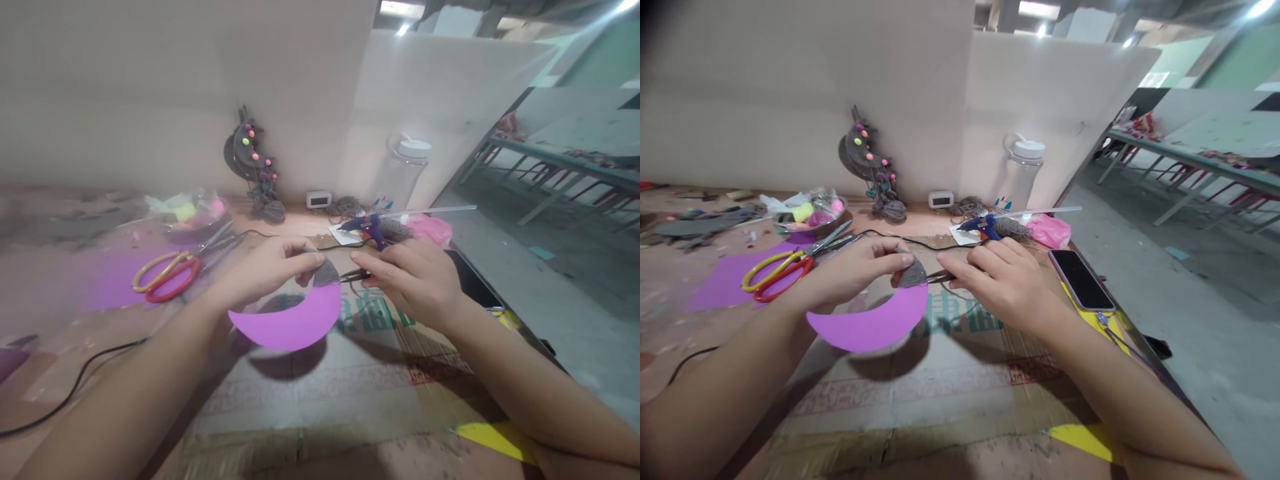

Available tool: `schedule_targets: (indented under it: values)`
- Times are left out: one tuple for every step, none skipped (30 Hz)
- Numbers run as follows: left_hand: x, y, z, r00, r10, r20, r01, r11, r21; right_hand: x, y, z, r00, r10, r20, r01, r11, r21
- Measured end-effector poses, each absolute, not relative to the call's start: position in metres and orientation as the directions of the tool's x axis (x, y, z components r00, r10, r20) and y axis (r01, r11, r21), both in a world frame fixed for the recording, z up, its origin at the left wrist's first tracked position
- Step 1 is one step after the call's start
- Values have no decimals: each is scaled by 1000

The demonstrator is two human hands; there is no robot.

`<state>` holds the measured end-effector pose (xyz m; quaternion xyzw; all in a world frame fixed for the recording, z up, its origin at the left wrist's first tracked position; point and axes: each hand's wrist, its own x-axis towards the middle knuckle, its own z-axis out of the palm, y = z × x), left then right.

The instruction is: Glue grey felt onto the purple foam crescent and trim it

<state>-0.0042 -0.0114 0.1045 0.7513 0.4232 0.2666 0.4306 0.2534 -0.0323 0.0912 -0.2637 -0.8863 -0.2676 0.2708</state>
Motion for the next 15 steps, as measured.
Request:
schedule_targets:
  values:
    - [-4, -11, 104, 499, 866, 28, 408, -263, 874, 253, -32, 91, -714, 320, 623, 616, 711, 341]
    - [-4, -11, 104, 500, 866, 21, 408, -256, 876, 253, -32, 91, -714, 315, 625, 617, 705, 349]
    - [-5, -11, 104, 501, 865, 16, 404, -251, 880, 253, -32, 90, -716, 313, 625, 617, 703, 355]
    - [-4, -12, 104, 504, 864, 15, 396, -246, 885, 252, -32, 90, -717, 310, 625, 615, 703, 357]
    - [-4, -12, 104, 508, 861, 16, 386, -244, 890, 251, -33, 90, -715, 308, 627, 615, 704, 356]
    - [-4, -12, 104, 513, 858, 20, 378, -247, 892, 250, -34, 89, -713, 308, 630, 616, 705, 352]
    - [-3, -12, 104, 519, 854, 29, 367, -252, 896, 249, -34, 89, -710, 310, 632, 617, 707, 345]
    - [-3, -12, 104, 522, 852, 36, 357, -257, 898, 247, -35, 89, -707, 315, 633, 618, 711, 335]
    - [-2, -13, 103, 524, 851, 39, 350, -258, 900, 246, -35, 88, -703, 321, 634, 619, 714, 326]
    - [-2, -13, 103, 525, 850, 40, 345, -256, 903, 245, -36, 88, -701, 323, 636, 619, 718, 318]
    - [-1, -13, 103, 525, 850, 39, 341, -252, 906, 245, -36, 88, -701, 324, 635, 618, 721, 314]
    - [-1, -13, 103, 524, 851, 37, 338, -247, 908, 244, -36, 88, -702, 322, 635, 615, 723, 314]
    - [-1, -13, 102, 523, 851, 35, 336, -244, 910, 244, -36, 88, -704, 318, 635, 614, 723, 318]
    - [-1, -13, 102, 523, 852, 36, 335, -244, 910, 243, -37, 88, -708, 313, 633, 610, 722, 327]
    - [-1, -13, 102, 522, 852, 39, 334, -246, 910, 243, -37, 88, -715, 306, 628, 606, 720, 338]
